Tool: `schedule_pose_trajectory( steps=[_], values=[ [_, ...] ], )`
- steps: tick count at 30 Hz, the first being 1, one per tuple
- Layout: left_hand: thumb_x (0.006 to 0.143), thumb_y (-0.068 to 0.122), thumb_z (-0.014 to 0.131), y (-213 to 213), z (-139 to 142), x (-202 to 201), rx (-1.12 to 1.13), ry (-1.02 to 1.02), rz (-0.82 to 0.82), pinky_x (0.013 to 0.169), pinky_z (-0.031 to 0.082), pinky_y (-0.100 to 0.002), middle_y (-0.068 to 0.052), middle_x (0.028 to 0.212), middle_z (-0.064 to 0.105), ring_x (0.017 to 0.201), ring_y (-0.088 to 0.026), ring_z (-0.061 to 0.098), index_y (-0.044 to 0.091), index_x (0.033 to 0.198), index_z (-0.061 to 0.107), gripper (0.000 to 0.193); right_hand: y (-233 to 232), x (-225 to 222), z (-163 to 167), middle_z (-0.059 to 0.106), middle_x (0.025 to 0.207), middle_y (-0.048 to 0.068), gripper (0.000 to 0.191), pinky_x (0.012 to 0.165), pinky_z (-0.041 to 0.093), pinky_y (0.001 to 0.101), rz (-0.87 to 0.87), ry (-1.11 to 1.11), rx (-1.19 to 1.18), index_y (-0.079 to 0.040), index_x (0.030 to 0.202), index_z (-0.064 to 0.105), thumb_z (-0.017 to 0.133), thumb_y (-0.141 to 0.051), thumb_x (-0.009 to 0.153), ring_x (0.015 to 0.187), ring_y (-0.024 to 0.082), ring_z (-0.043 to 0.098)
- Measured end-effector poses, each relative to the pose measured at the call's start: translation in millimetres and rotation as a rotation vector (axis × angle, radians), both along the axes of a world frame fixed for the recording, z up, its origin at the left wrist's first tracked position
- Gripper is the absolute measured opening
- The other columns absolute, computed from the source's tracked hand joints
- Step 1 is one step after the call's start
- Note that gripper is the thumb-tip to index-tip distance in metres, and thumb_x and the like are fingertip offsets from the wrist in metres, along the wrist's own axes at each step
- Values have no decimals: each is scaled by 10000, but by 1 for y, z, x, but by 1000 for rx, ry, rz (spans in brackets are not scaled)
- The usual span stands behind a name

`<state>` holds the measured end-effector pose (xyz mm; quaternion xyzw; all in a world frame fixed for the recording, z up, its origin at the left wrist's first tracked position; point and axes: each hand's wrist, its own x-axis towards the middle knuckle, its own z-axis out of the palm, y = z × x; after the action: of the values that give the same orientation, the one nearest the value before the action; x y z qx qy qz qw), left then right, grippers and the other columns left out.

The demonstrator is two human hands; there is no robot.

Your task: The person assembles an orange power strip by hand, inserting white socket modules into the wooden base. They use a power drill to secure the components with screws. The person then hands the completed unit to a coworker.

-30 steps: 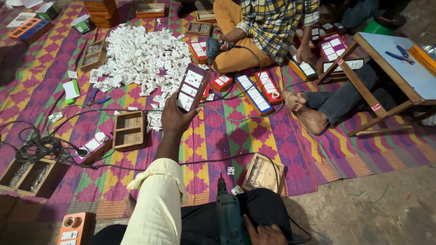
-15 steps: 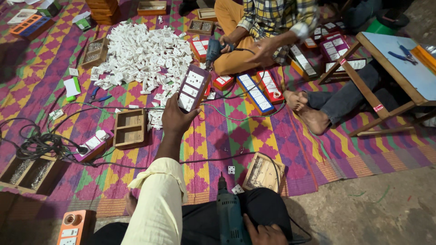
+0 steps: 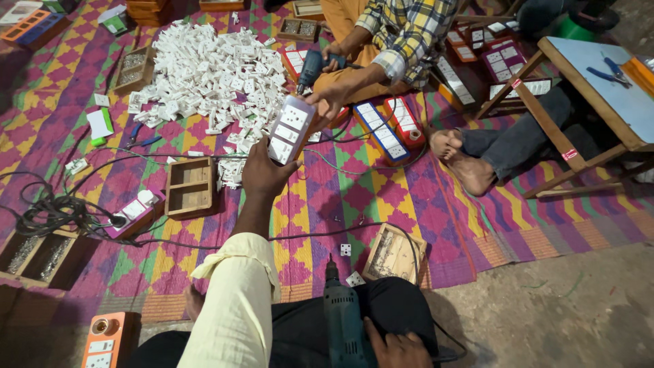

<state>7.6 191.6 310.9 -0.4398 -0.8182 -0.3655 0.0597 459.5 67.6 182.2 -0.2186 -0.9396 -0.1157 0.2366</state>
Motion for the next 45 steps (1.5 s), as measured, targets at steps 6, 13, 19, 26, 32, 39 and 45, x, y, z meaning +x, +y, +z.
schedule_pose_trajectory(
  steps=[6,13,19,26,32,39,45],
  values=[
    [593,494,933,21,-7,14,-144,69,-87,836,573,-483,-158,1155,680,1022,-363,687,72,1346,569,936,2,-4,7,417,478,-10,518,443,448,337,4,-53,-108,-186,1233,750,596,-191,738,385,121,504],
    [686,508,885,40,-29,35,-304,139,-237,801,581,-487,-169,1147,678,997,-366,692,74,1399,556,897,5,-8,13,575,534,40,549,524,517,397,11,-130,-262,-156,1266,724,625,-231,731,461,183,627],
    [713,536,847,-24,-74,9,-312,102,-275,962,499,-488,-229,1357,600,1214,-402,586,74,1378,577,854,4,-12,29,676,759,152,1107,720,548,558,18,-354,-601,-113,1460,552,922,-472,481,690,349,708],
    [832,546,719,-168,-122,-10,-932,-177,-334,1073,498,-453,-125,1370,632,1271,-315,609,169,1411,581,705,2,-20,43,679,801,188,1116,734,535,498,-5,-357,-633,-110,1481,514,974,-433,517,745,369,713],
    [815,576,747,-262,-98,16,-1163,-267,-473,1082,456,-488,-136,1295,674,1227,-325,642,171,1397,586,727,-9,-34,61,700,867,178,998,775,513,485,-107,-353,-688,-116,1406,587,955,-344,507,813,366,718],
    [800,561,756,-277,-123,16,-841,-325,-562,979,526,-456,-174,1193,718,1148,-362,672,97,1327,627,715,-26,-34,77,724,755,114,726,699,544,482,-105,57,-624,-139,1192,686,945,-338,543,710,339,710],
    [785,570,756,-294,-141,3,-937,-336,-504,997,535,-449,-165,1168,730,1153,-345,681,132,1370,604,746,-39,0,64,766,968,145,742,753,587,390,-72,393,-814,-60,1242,647,929,-279,591,881,304,768]
  ],
)
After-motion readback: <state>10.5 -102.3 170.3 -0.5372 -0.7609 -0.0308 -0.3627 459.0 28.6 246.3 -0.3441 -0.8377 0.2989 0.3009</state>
